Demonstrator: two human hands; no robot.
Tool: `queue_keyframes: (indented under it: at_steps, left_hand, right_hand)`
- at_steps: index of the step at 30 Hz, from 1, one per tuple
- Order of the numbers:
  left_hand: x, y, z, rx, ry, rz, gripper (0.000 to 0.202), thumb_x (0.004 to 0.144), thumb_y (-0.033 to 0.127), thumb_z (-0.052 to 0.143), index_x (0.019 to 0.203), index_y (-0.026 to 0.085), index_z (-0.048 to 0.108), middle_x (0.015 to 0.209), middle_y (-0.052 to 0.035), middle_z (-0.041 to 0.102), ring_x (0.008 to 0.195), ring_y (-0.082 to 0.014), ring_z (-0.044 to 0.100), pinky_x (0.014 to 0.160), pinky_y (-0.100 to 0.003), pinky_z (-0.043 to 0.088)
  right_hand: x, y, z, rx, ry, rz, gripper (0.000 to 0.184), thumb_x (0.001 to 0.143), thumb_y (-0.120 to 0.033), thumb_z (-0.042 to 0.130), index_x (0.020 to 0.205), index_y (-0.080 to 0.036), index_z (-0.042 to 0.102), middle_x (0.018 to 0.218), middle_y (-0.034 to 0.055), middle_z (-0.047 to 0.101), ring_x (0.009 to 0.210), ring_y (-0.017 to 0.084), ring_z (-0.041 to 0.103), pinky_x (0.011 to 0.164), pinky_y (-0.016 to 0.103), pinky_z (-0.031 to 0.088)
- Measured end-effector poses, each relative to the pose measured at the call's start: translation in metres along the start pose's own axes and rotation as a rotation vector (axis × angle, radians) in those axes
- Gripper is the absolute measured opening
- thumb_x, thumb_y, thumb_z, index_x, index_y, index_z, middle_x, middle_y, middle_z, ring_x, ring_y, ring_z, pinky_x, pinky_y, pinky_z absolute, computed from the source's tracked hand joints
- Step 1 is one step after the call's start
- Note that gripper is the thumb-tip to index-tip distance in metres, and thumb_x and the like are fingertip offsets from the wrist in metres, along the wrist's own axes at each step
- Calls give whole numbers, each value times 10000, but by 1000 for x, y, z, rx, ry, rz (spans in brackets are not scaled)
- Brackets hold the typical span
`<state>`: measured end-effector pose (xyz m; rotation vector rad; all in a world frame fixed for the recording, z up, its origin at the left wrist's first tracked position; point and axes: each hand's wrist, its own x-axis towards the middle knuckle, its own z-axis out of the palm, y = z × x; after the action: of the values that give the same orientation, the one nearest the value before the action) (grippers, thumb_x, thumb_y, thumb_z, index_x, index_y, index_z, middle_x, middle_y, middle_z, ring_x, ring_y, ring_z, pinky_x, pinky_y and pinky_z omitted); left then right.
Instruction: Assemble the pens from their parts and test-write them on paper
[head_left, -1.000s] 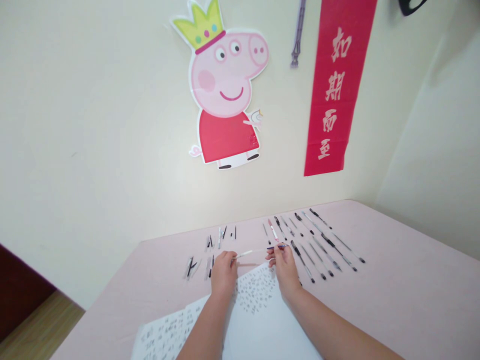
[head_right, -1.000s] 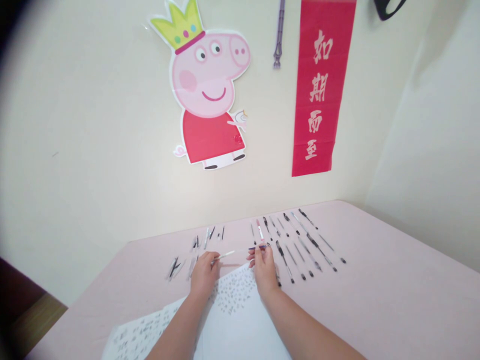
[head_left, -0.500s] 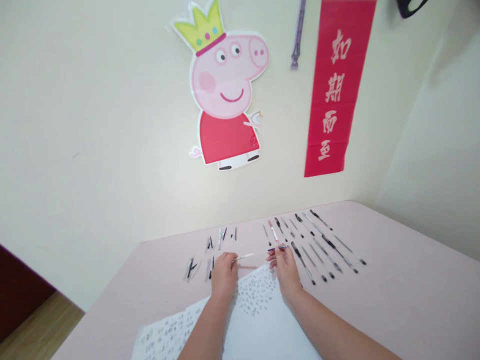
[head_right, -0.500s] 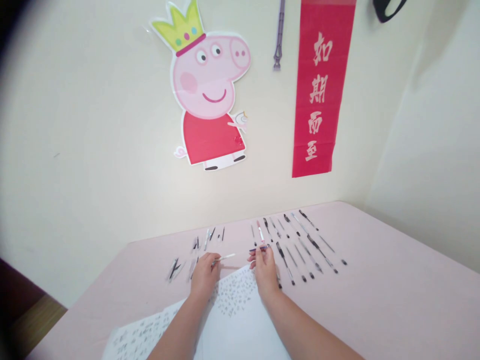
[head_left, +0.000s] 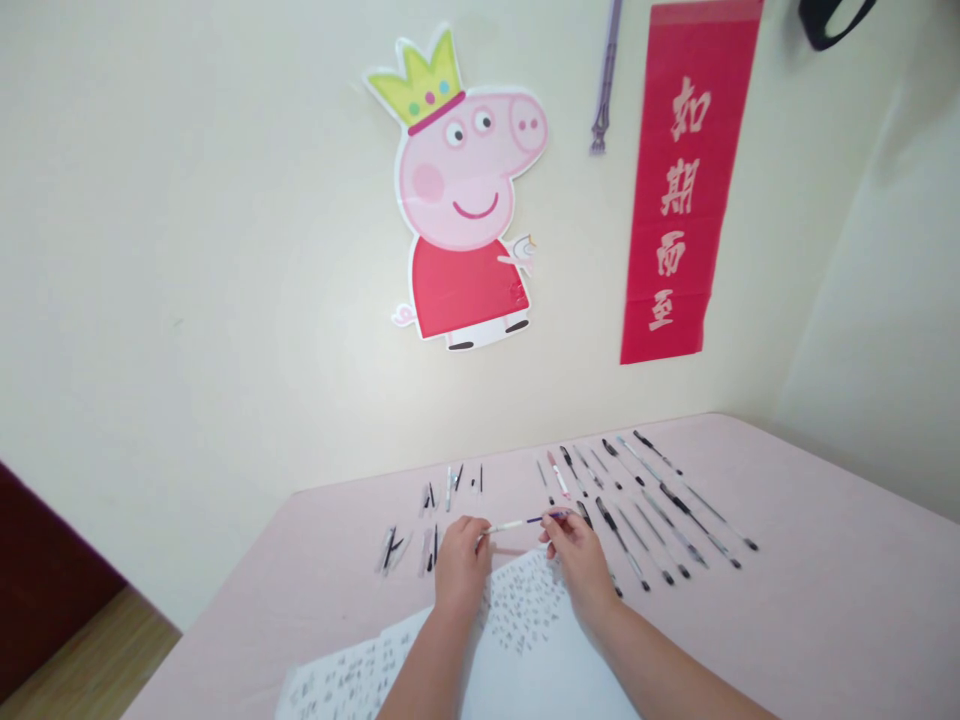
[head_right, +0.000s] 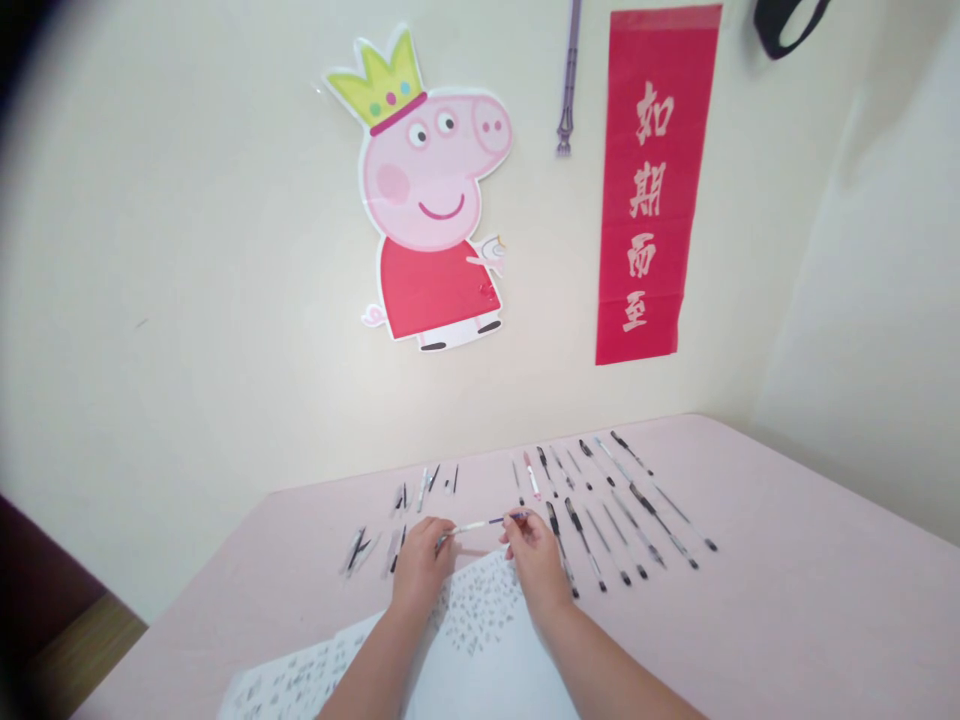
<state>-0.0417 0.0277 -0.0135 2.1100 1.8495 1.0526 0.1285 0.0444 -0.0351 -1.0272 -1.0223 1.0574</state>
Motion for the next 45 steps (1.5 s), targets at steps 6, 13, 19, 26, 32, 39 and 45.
queue_keyframes:
  at_steps: [6, 13, 19, 26, 32, 39, 45]
  left_hand:
    - [-1, 2, 1, 1, 19, 78, 172, 776, 139, 479, 855, 194, 621, 855, -52, 613, 857, -201, 553, 769, -324, 416]
    - [-3, 3, 5, -31, 12, 160, 160, 797, 155, 467, 855, 197, 610, 847, -50, 617, 841, -196, 555, 761, -327, 427]
    - [-2, 2, 5, -40, 16, 140, 152, 803, 177, 467, 864, 193, 606, 842, -51, 612, 835, -199, 552, 758, -335, 425]
    - [-1, 2, 1, 46, 50, 59, 148, 816, 201, 467, 876, 190, 602, 865, -57, 620, 875, -209, 542, 785, -335, 408]
    - [4, -10, -4, 151, 150, -70, 181, 849, 235, 415, 894, 187, 584, 856, -69, 625, 865, -214, 542, 787, -330, 390]
    - [5, -18, 0, 103, 128, -217, 143, 860, 220, 365, 919, 195, 494, 826, -52, 608, 758, -179, 552, 660, -282, 375]
    - [11, -22, -3, 115, 71, -284, 89, 802, 115, 398, 817, 193, 439, 795, -46, 545, 783, -169, 526, 683, -275, 374]
  right_hand:
    - [-2, 0, 3, -50, -108, 12, 384, 700, -484, 615, 856, -136, 655, 574, 7, 568, 444, 109, 490, 423, 225, 387]
    - [-6, -9, 5, -90, -208, -54, 366, 708, -449, 602, 867, -137, 708, 663, 19, 561, 447, 82, 454, 427, 225, 378]
    - [-5, -6, 6, -88, -225, -44, 404, 689, -444, 617, 948, -143, 692, 644, 9, 544, 430, 79, 440, 397, 218, 366]
    - [-5, -5, 5, -70, -179, -33, 355, 680, -398, 634, 931, -153, 690, 602, 0, 556, 426, 86, 450, 405, 222, 377]
    - [-5, -2, 6, -80, -172, -31, 332, 665, -365, 638, 916, -155, 696, 646, 7, 554, 451, 87, 456, 411, 222, 367]
    - [-5, -1, 6, -113, -156, -38, 343, 671, -380, 622, 915, -152, 698, 679, 25, 577, 494, 99, 469, 438, 230, 364]
    - [-6, -5, 6, -112, -159, -15, 340, 659, -385, 625, 898, -155, 702, 668, 22, 576, 485, 98, 464, 433, 229, 359]
